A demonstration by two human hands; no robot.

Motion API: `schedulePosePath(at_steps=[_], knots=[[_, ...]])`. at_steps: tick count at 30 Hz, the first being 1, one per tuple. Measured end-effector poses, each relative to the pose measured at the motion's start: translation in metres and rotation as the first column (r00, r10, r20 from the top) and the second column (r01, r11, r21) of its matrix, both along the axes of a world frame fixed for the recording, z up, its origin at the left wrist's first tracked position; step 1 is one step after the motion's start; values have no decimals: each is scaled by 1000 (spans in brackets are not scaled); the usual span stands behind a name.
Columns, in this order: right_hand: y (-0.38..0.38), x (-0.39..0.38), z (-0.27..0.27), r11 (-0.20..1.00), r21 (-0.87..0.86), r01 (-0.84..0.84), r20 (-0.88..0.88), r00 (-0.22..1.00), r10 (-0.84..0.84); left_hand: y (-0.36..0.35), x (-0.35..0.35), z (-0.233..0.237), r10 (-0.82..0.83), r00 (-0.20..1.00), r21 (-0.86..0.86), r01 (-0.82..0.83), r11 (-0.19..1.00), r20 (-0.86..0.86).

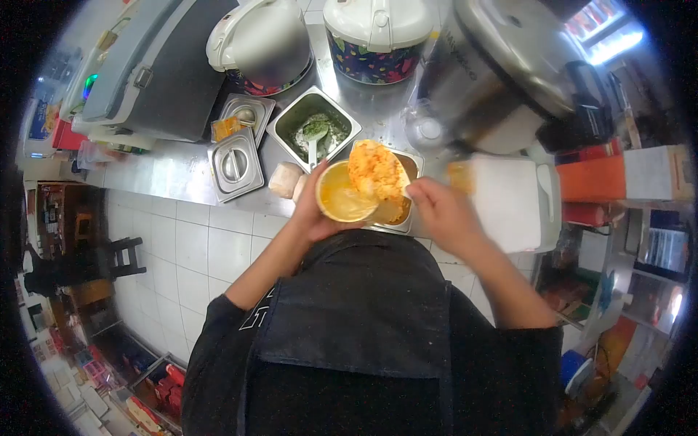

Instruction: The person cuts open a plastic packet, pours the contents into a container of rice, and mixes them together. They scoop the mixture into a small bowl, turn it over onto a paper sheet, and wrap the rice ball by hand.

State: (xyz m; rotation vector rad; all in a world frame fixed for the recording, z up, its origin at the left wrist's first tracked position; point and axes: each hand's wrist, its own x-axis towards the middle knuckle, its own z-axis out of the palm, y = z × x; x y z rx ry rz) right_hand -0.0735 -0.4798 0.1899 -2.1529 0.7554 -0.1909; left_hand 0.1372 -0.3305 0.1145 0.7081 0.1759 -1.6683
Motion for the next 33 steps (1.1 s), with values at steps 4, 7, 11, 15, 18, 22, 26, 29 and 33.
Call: schedulePosePath(at_steps=[4,7,11,15,18,22,26,29,33], knots=[[18,-4,-7,689,-705,-167,-81,985,156,-32,-16,-16,39,999,-91,-42,995,-35],[13,-12,0,700,-695,-162,-120,987,109,-35,-20,-19,78,996,-108,-74,991,34],[13,-16,7,895,-444,38,-43,997,-63,-41,-27,-22,114,992,-71,-110,991,55],[16,-10,-8,989,-37,146,-170,974,-151,-47,-32,-17,120,980,-96,-106,990,157],[10,-14,-9,993,12,115,-171,979,-111,-42,-29,-15,99,985,-88,-87,992,145],[8,1,10,992,-118,51,-247,966,-80,-32,-21,-15,131,976,-140,-107,984,176],[-3,14,33,981,-177,-81,-325,946,19,-17,-13,-13,177,956,-100,-158,982,232],[-33,21,58,963,-226,-145,-384,922,49,9,5,-18,232,940,-53,-226,973,250],[-43,43,23,796,-426,-429,-564,814,137,42,18,-30,216,937,34,-233,972,275]])
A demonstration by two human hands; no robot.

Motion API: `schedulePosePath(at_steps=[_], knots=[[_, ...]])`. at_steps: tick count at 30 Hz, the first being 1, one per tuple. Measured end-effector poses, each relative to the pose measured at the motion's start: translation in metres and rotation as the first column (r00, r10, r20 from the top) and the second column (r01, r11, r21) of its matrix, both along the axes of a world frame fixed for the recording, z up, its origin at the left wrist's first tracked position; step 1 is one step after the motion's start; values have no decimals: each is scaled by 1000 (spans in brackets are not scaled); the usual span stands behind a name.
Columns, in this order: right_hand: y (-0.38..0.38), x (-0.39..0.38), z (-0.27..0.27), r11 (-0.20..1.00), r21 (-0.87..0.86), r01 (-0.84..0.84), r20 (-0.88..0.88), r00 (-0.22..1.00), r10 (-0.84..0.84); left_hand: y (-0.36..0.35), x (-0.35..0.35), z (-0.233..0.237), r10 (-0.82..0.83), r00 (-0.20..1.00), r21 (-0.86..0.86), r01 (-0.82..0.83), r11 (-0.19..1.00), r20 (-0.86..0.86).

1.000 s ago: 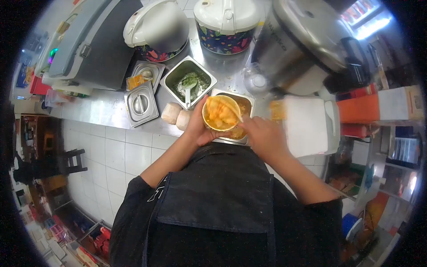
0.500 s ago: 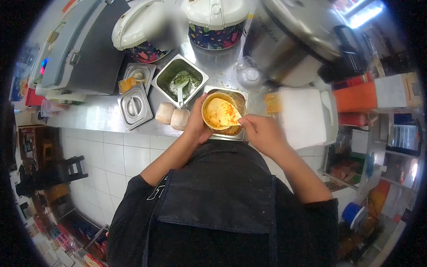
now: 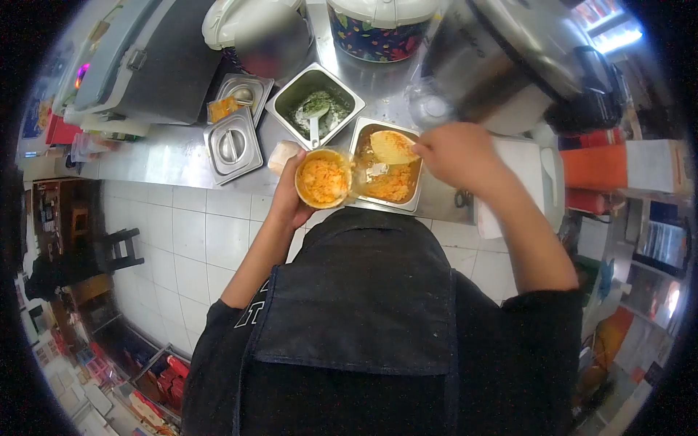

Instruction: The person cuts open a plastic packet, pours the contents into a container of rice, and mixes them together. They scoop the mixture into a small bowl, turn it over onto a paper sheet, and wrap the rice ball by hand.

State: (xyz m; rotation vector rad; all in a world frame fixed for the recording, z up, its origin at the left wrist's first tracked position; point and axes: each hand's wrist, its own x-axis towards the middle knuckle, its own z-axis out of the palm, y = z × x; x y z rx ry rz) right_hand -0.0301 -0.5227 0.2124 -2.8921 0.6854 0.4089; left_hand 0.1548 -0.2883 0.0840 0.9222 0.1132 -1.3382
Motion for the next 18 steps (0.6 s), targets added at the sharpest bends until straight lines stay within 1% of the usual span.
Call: schedulePosePath(at_steps=[2,5,8,11,13,14,16,18], knots=[[6,20,-39,956,-200,-213,-193,966,174,11,3,-4,-38,999,19,38,999,6],[16,40,-71,905,-221,-363,-423,872,247,20,7,-12,-66,998,64,66,996,-5],[11,43,-83,951,-54,-306,-485,840,243,20,12,-17,-105,994,108,106,989,-13],[4,35,-81,971,94,-221,-523,819,237,18,10,-16,-144,989,152,148,977,-36],[1,25,-89,980,152,-128,-470,863,186,13,5,-7,-147,988,184,153,971,-45],[2,20,-92,980,184,-79,-444,882,155,11,5,-10,-156,987,178,161,971,-39],[9,15,-93,974,220,-52,-402,905,139,9,4,-19,-176,984,171,179,969,-31],[14,11,-95,965,262,-13,-373,921,113,6,2,-22,-163,987,159,162,974,-8]])
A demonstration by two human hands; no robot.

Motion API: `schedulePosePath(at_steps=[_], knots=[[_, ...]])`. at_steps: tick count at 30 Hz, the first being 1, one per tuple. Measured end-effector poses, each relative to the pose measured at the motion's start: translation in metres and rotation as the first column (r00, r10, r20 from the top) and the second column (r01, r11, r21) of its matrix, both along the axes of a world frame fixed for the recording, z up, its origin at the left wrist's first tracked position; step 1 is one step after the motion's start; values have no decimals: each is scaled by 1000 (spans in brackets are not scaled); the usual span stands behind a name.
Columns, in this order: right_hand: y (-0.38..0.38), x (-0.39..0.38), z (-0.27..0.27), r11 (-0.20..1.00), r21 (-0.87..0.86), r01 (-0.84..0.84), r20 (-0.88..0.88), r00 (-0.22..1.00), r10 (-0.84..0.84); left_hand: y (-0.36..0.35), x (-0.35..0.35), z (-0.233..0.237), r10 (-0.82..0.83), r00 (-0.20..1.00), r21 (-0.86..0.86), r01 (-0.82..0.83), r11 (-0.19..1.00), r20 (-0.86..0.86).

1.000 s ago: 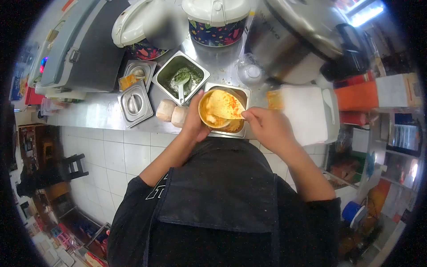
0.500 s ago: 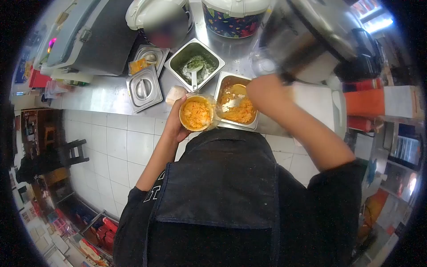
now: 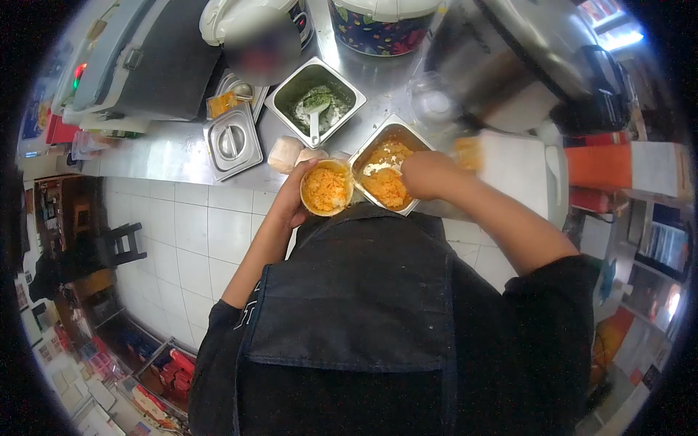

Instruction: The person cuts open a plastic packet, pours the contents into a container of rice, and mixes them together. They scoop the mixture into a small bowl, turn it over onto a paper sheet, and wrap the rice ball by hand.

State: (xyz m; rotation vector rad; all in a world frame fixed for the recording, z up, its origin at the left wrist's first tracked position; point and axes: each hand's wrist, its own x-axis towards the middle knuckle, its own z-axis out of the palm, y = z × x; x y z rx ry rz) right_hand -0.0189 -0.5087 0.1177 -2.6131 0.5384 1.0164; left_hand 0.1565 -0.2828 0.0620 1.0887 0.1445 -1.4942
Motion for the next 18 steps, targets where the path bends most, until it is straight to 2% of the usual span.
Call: schedulePosePath(at_steps=[5,7,10,13,18], knots=[[7,-10,-17,988,87,131,50,989,-136,-6,-5,1,28,999,-23,-28,999,-24],[7,-12,-22,972,129,196,120,970,-211,-7,-6,0,30,999,-54,-31,998,-25],[5,-12,-32,940,208,271,174,935,-308,-10,-8,-3,30,999,-15,-31,999,-41],[1,-5,-33,920,265,289,219,911,-350,-12,-7,-2,29,996,-31,-32,999,-85],[-7,1,-29,880,333,337,222,879,-421,-19,-11,-4,28,999,-14,-29,999,-34]])
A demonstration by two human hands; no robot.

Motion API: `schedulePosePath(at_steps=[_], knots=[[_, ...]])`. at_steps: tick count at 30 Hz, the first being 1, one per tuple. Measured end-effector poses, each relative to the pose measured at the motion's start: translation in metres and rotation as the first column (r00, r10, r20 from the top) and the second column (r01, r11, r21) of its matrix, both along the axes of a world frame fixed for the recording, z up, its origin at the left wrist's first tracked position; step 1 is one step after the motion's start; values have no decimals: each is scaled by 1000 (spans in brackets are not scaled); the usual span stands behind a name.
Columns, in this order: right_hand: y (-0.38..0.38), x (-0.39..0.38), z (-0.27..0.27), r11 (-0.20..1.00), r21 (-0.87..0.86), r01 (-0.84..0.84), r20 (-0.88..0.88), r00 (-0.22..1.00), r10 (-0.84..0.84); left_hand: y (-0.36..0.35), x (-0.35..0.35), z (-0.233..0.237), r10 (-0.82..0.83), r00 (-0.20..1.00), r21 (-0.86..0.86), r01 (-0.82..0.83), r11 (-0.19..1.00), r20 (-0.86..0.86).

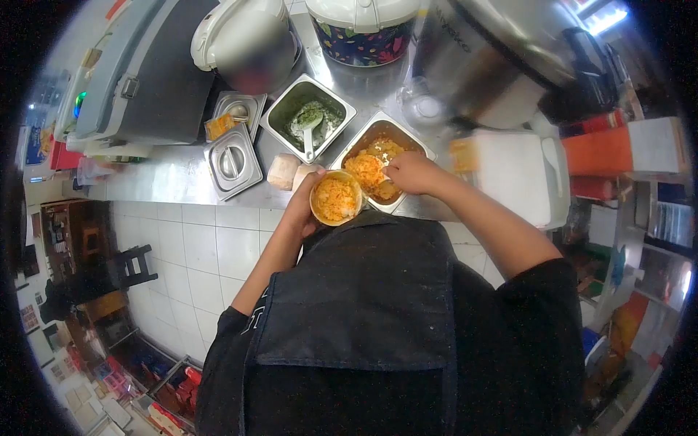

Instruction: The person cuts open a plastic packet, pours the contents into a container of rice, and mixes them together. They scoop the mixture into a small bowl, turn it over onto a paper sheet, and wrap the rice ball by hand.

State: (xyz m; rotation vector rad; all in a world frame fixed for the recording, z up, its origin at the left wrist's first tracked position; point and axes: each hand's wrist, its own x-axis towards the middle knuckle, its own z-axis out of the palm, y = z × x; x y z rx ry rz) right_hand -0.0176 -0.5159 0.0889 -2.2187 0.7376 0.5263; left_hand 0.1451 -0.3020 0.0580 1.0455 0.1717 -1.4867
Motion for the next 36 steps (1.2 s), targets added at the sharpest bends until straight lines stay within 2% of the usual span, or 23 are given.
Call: schedulePosePath(at_steps=[2,5,11,17,20,26,30,32,33,36], knots=[[-4,-2,-5,995,76,66,5,998,-66,1,0,-3,4,1000,2,-4,1000,4],[-8,-6,-7,995,71,67,15,998,-69,3,0,8,4,1000,-17,-4,1000,0],[-13,-26,-4,968,167,187,78,976,-202,20,12,17,61,998,-58,-62,996,-25],[-24,-57,-7,956,209,207,135,962,-238,18,17,29,86,995,-100,-91,991,-57],[-23,-69,11,933,251,257,154,941,-301,8,16,26,46,997,-112,-53,992,-58],[-16,-76,86,919,178,352,144,915,-378,-26,3,47,-56,997,-127,49,991,-48],[2,-74,102,946,-181,270,401,898,-180,-54,-10,44,-100,984,-224,65,972,-146],[21,-70,102,865,-416,279,460,886,-64,-67,-18,44,-77,984,-241,38,970,-158],[28,-69,94,806,-534,257,499,865,56,-72,-21,41,-66,985,-259,23,966,-159],[46,-67,88,678,-711,184,409,893,187,-83,-28,39,-32,984,-292,-20,956,-173]])
